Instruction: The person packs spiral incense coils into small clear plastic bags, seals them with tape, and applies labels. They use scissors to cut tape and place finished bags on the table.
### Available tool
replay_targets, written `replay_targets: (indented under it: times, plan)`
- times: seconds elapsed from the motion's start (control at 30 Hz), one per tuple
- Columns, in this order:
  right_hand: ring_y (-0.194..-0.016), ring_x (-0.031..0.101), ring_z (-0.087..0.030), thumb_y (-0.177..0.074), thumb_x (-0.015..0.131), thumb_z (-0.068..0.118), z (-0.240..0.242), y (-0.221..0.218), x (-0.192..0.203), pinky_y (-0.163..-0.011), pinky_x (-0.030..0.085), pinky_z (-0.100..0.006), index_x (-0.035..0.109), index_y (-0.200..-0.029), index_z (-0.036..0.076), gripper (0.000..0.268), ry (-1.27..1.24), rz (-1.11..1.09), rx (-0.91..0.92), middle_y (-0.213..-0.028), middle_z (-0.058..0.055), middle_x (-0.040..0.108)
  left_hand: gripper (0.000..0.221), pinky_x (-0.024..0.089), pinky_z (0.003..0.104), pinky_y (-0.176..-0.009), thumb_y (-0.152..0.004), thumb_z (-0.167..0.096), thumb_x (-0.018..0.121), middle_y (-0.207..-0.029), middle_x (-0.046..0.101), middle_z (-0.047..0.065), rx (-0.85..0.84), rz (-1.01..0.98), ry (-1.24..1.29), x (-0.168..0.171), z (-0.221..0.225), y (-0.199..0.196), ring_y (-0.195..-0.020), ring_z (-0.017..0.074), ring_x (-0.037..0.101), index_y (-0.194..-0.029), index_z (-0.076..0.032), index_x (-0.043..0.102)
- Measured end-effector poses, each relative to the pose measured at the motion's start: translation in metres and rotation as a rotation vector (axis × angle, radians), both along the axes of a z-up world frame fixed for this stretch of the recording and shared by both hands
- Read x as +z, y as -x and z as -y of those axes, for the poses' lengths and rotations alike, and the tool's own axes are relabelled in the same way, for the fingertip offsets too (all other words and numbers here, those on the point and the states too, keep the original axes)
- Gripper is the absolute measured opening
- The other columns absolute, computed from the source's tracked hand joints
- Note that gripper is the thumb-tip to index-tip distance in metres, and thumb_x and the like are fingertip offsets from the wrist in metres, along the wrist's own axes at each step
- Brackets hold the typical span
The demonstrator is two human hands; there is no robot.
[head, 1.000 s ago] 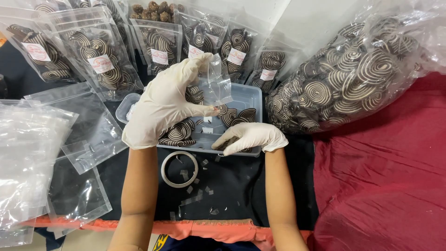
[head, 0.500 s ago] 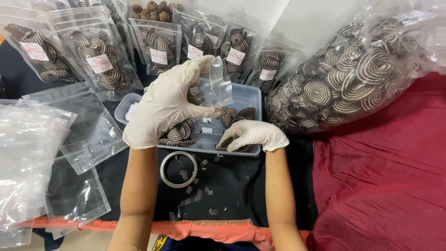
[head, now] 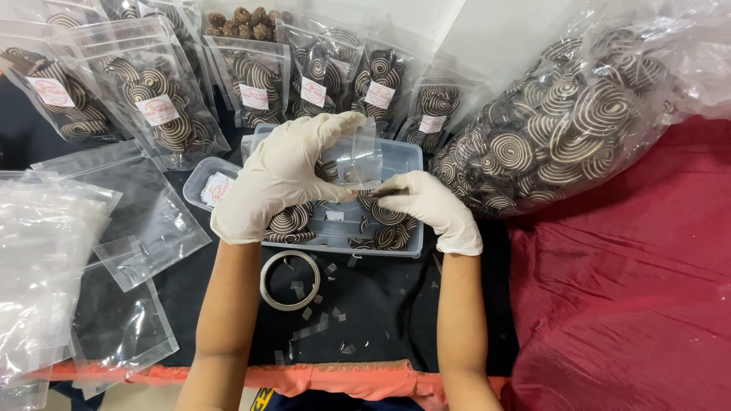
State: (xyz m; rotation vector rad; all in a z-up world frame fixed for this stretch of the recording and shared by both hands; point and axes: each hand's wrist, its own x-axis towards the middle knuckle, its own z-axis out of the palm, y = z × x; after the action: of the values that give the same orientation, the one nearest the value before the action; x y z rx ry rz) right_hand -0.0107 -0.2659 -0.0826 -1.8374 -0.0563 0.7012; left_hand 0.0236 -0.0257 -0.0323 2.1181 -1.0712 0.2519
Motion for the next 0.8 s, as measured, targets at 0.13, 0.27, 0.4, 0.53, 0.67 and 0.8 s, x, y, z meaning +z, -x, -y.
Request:
replay_targets:
  times: [0.13, 0.27, 0.4, 0.53, 0.67, 0.8]
  plan:
    - [-0.077, 0.061, -0.009, -0.076, 0.072, 0.006, 0.014, 0.009, 0.011, -0.072, 0.052, -0.021, 0.067, -0.105, 0.002, 0.03, -0.08, 0.199, -0.365, -0.091, -0.006, 0.068, 0.089, 0.043, 0.043, -0.092, -0.054, -0.032, 0.086, -0.11, 0.06, 0.004, 0.058, -0.173, -0.179, 0.004, 0.007, 0.004, -0.099, 0.0275, 0.056, -0.132, -0.017, 0.045]
    - [-0.073, 0.06, -0.006, -0.078, 0.07, 0.006, 0.019, 0.019, 0.027, -0.071, 0.053, -0.018, 0.068, -0.106, 0.004, 0.028, -0.054, 0.266, -0.481, -0.088, -0.004, 0.067, 0.093, 0.045, 0.042, -0.089, -0.052, -0.03, 0.087, -0.108, 0.061, 0.007, 0.005, -0.108, -0.252, -0.01, 0.016, 0.002, -0.096, 0.0295, 0.058, -0.132, -0.013, 0.043]
    - [-0.07, 0.061, -0.008, -0.075, 0.073, 0.005, 0.009, 0.026, 0.032, -0.069, 0.054, -0.02, 0.069, -0.103, 0.004, 0.029, -0.04, 0.221, -0.463, -0.086, -0.006, 0.068, 0.096, 0.046, 0.041, -0.089, -0.051, -0.03, 0.088, -0.105, 0.06, 0.007, -0.03, -0.086, -0.282, -0.023, 0.037, 0.003, -0.096, 0.029, 0.058, -0.134, -0.013, 0.041]
    - [-0.075, 0.061, -0.009, -0.073, 0.076, 0.008, 0.0, 0.029, 0.037, -0.073, 0.053, -0.023, 0.069, -0.104, 0.003, 0.032, -0.03, 0.224, -0.448, -0.092, -0.009, 0.069, 0.098, 0.047, 0.041, -0.087, -0.051, -0.036, 0.087, -0.106, 0.06, 0.008, -0.069, -0.051, -0.302, -0.033, 0.053, 0.007, -0.095, 0.0288, 0.059, -0.134, -0.012, 0.04]
    - [-0.091, 0.057, -0.01, -0.079, 0.068, 0.007, -0.021, 0.04, 0.069, -0.085, 0.05, -0.028, 0.063, -0.116, 0.002, 0.038, -0.124, 0.233, -0.422, -0.106, -0.01, 0.068, 0.101, 0.046, 0.041, -0.087, -0.052, -0.042, 0.087, -0.109, 0.058, 0.007, -0.048, -0.081, -0.276, -0.032, 0.049, 0.002, -0.097, 0.0288, 0.058, -0.136, -0.014, 0.036]
    - [-0.096, 0.056, -0.01, -0.084, 0.062, 0.005, -0.023, 0.046, 0.08, -0.09, 0.048, -0.031, 0.06, -0.12, 0.001, 0.037, -0.155, 0.242, -0.372, -0.112, -0.012, 0.066, 0.099, 0.045, 0.039, -0.09, -0.054, -0.041, 0.086, -0.112, 0.058, 0.006, -0.054, -0.121, -0.272, -0.021, 0.04, 0.005, -0.101, 0.0282, 0.057, -0.135, -0.015, 0.036]
